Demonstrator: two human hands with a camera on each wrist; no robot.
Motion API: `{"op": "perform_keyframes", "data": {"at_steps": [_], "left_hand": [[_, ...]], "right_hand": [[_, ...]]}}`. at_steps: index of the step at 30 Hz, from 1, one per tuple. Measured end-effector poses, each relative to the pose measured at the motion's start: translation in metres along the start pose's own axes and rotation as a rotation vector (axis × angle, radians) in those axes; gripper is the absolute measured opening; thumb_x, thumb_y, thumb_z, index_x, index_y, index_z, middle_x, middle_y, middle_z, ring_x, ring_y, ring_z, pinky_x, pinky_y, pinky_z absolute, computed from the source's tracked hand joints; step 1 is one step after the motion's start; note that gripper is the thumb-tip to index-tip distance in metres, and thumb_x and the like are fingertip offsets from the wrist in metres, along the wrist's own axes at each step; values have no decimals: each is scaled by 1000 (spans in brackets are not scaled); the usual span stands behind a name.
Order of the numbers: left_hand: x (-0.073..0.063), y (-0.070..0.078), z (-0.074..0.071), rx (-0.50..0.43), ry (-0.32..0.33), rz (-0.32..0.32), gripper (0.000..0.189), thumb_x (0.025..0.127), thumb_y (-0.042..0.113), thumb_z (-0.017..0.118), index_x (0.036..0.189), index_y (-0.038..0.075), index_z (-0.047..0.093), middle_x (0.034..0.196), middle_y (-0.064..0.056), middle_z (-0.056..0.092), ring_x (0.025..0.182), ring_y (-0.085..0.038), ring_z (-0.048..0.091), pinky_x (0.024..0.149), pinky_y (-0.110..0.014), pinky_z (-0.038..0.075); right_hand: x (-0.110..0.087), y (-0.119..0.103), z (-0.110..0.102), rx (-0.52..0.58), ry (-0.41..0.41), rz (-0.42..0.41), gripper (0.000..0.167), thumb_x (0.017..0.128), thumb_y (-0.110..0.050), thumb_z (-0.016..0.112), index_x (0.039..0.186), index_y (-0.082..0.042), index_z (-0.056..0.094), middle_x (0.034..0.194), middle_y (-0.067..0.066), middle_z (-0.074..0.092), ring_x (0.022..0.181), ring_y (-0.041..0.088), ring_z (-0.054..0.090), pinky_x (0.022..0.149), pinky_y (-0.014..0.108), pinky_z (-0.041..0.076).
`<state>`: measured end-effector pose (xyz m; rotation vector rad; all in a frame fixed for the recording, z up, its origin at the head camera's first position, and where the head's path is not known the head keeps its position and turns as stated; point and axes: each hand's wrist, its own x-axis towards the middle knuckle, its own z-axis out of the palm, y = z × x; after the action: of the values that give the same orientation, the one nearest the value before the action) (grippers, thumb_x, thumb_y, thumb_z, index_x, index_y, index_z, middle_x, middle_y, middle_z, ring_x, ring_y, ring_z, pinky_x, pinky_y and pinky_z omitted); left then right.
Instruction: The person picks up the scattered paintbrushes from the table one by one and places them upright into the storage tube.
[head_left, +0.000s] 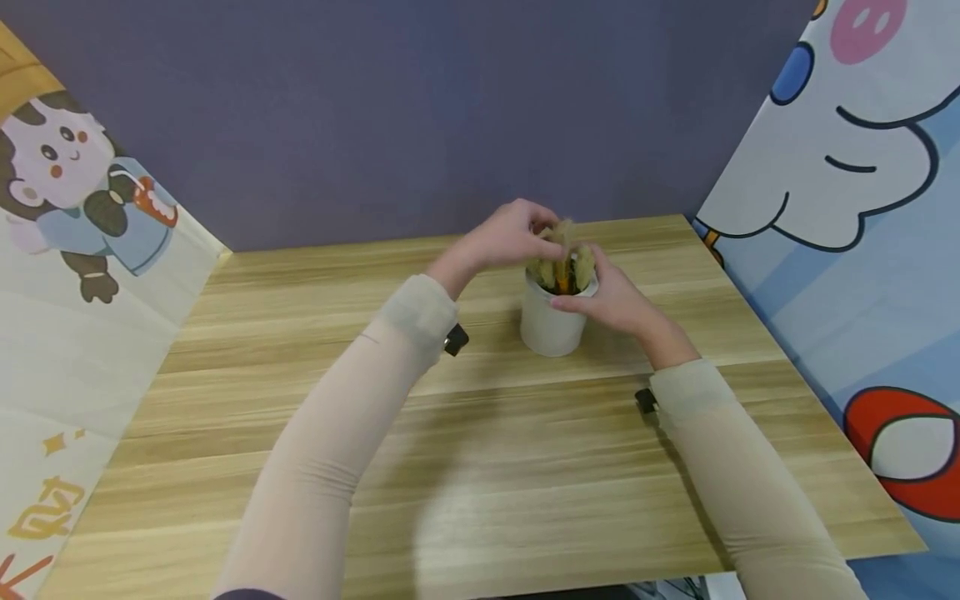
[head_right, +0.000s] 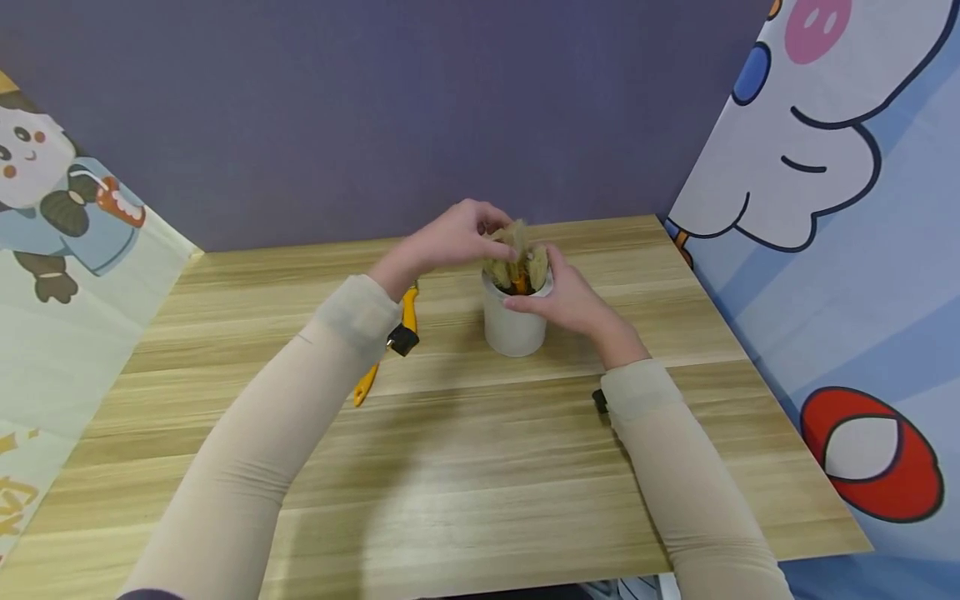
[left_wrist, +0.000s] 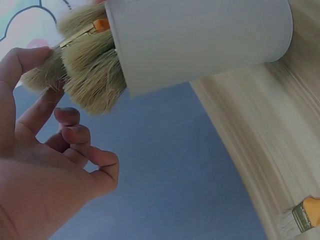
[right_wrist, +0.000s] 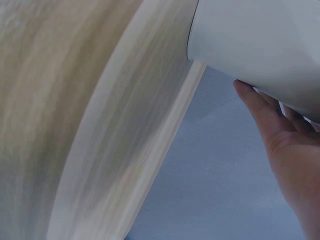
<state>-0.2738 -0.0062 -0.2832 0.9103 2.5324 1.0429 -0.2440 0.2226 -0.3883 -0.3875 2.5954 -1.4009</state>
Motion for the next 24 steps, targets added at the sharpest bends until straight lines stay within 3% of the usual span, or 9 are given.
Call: {"op": "perform_keyframes", "data": {"at_steps": [4,7,9,12,14,16,20,24], "left_hand": [[4,0,5,58,-4,-29,54,99,30,74,147,10,63,92,-2,54,68,-11,37,65,-26,37],[5,1,6,84,2,-34,57,99,31,75,150,12,60,88,-4,48,68,-13,33,65,-27,33],[4,2,6,84,7,-29,55,99,31,75,149,14,61,100,-6,53,76,-15,40,70,-29,37],[2,4,3,75,30,-19,50,99,34,76,146,20,64,132,-8,60,103,-18,55,87,-31,48],[2,5,2,69,44,-13,45,99,36,76,142,23,68,144,-7,58,119,-21,55,96,-34,49],[2,5,3,78,52,-14,41,100,38,76,138,25,71,145,-6,58,125,-22,54,101,-36,49],[3,5,8,130,39,-22,38,100,40,76,135,24,74,133,-6,58,117,-22,53,96,-37,48],[2,5,15,190,37,-28,40,100,40,75,137,25,72,134,-2,57,116,-18,53,98,-36,50]], "right_hand": [[0,0,-1,-3,-13,3,110,92,-49,82,170,-22,11,172,13,31,157,36,37,126,63,33],[0,0,-1,13,-19,-15,108,92,-48,82,170,-22,11,173,11,30,157,35,37,126,62,33],[1,1,0,20,-19,-25,107,93,-46,83,170,-22,13,172,11,30,157,35,37,126,62,33],[2,1,0,22,-15,-28,105,93,-44,83,169,-20,14,171,12,32,156,35,39,126,61,33],[2,1,0,18,-10,-26,105,92,-44,83,168,-19,16,170,13,34,155,35,40,126,61,34],[2,1,0,23,-11,-26,104,92,-43,83,168,-19,16,169,13,35,154,34,41,125,61,34],[2,2,0,55,-25,-37,100,94,-40,82,167,-19,18,167,11,38,151,34,45,123,60,38],[2,2,0,71,-33,-54,97,95,-38,82,166,-20,18,167,10,39,151,33,46,123,59,39]]}}
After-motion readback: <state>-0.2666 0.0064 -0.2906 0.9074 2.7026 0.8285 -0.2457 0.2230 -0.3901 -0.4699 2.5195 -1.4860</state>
